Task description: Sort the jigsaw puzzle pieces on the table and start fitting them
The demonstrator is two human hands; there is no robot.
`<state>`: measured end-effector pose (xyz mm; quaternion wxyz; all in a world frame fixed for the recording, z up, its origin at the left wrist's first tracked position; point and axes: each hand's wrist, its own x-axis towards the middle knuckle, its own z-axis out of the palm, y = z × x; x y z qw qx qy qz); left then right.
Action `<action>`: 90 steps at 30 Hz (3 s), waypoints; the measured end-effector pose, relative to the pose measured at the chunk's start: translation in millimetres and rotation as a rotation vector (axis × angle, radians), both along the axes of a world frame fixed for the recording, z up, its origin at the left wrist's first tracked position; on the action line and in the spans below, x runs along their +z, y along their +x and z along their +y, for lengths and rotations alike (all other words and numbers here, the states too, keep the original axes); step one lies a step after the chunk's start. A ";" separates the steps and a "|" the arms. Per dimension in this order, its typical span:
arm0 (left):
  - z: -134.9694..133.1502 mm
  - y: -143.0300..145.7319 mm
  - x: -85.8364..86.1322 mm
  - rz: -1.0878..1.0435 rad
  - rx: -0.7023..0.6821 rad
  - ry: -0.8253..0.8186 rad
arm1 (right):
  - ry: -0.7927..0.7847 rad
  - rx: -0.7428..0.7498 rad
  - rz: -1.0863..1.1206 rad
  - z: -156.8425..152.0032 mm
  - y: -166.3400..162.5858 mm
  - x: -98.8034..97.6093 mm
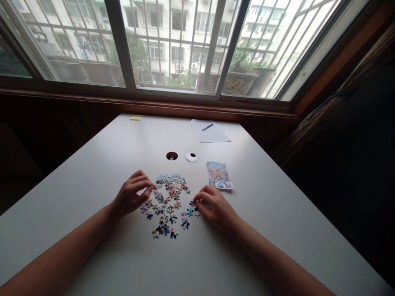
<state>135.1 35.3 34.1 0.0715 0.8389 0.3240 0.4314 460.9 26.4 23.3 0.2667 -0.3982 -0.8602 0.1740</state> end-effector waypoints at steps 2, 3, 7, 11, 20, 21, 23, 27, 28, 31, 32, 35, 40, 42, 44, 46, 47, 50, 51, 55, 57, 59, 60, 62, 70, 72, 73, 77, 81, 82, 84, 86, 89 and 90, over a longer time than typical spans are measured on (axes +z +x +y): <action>1.3 -2.1 0.3 -0.005 0.008 -0.004 | 0.006 0.002 0.004 0.0 0.3 -0.4; 2.4 -3.8 0.3 -0.005 0.016 -0.008 | 0.007 0.002 0.006 0.0 0.4 -0.6; 9.0 -15.9 1.7 0.043 0.039 -0.028 | 0.000 -0.001 0.006 -0.2 0.9 -0.8; 14.9 -33.3 11.1 0.083 0.054 -0.034 | 0.011 0.007 0.003 0.3 1.4 -1.4; 18.1 -64.4 28.8 0.217 -0.008 -0.245 | 0.023 0.017 0.003 0.5 0.8 -1.5; 18.1 -67.1 28.7 0.246 -0.017 -0.302 | 0.023 0.016 0.001 0.5 0.8 -1.9; 17.8 -71.3 29.2 0.288 -0.032 -0.410 | 0.027 0.014 0.002 0.8 0.9 -2.8; 14.8 -72.3 34.4 0.325 -0.109 -0.587 | 0.038 0.014 0.007 1.2 1.3 -3.6; 13.8 -71.0 36.0 0.333 -0.128 -0.621 | 0.039 0.014 0.007 1.2 1.3 -3.4; 10.2 -64.3 38.3 0.348 -0.183 -0.678 | 0.035 0.015 0.007 1.2 1.1 -2.6; 8.9 -61.4 38.0 0.347 -0.199 -0.687 | 0.034 0.015 0.008 1.2 1.1 -2.4; 5.5 -52.1 34.7 0.343 -0.248 -0.713 | 0.028 0.015 0.010 1.4 1.1 -2.7; 1.8 -41.5 30.6 0.401 -0.259 -0.720 | 0.021 0.015 0.007 1.7 1.5 -3.4; 1.7 -40.3 30.0 0.430 -0.245 -0.702 | 0.021 0.016 0.007 1.6 1.7 -3.2; 1.9 -40.2 29.3 0.439 -0.251 -0.674 | 0.019 0.016 0.004 1.5 1.7 -3.0; 2.2 -40.4 28.4 0.434 -0.263 -0.649 | 0.019 0.014 0.001 1.2 1.6 -2.7; 2.1 -40.3 28.0 0.432 -0.264 -0.646 | 0.019 0.013 -0.001 1.1 1.5 -2.5; 1.2 -38.7 28.2 0.432 -0.246 -0.689 | 0.020 0.014 -0.005 0.7 1.4 -1.8; 0.8 -37.8 28.7 0.433 -0.241 -0.717 | 0.020 0.014 -0.005 0.7 1.3 -1.6; -1.1 -33.6 32.7 0.426 -0.243 -0.817 | 0.016 0.020 -0.002 0.8 1.3 -1.4; -1.9 -31.9 34.6 0.430 -0.239 -0.835 | 0.015 0.022 0.003 1.2 1.5 -2.2; -2.5 -31.0 35.8 0.443 -0.226 -0.840 | 0.015 0.023 0.009 1.7 1.8 -3.5; -2.7 -30.7 36.1 0.451 -0.218 -0.843 | 0.015 0.025 0.010 2.0 1.9 -4.2; -2.8 -30.6 36.7 0.459 -0.203 -0.852 | 0.017 0.027 0.013 2.6 2.2 -5.4; -2.3 -28.1 41.1 0.446 -0.238 -0.882 | 0.022 0.025 0.009 2.5 2.6 -5.3; -1.6 -28.3 40.1 0.453 -0.230 -0.874 | 0.028 0.025 0.009 2.2 2.5 -5.3; -1.0 -28.7 39.0 0.454 -0.223 -0.866 | 0.030 0.023 0.008 2.2 2.3 -5.3; 1.8 -29.7 34.4 0.424 -0.205 -0.840 | 0.027 0.018 0.002 2.2 1.4 -4.3; 0.7 -20.7 29.6 0.246 -0.231 -0.891 | 0.029 0.022 0.004 2.1 1.3 -3.7; -0.5 -16.2 27.9 0.169 -0.249 -0.924 | 0.034 0.023 0.005 2.1 1.5 -3.9; -3.8 -5.7 23.8 0.010 -0.291 -1.003 | 0.052 0.022 0.008 2.3 1.6 -4.6; -7.5 5.4 19.4 -0.099 -0.320 -1.063 | 0.086 0.028 0.020 2.1 0.8 -4.9; -12.7 19.3 14.5 -0.190 -0.300 -1.128 | 0.170 0.075 0.071 -0.5 -3.0 -3.0; -14.3 23.0 13.8 -0.209 -0.287 -1.153 | 0.200 0.097 0.094 -2.3 -5.0 -1.7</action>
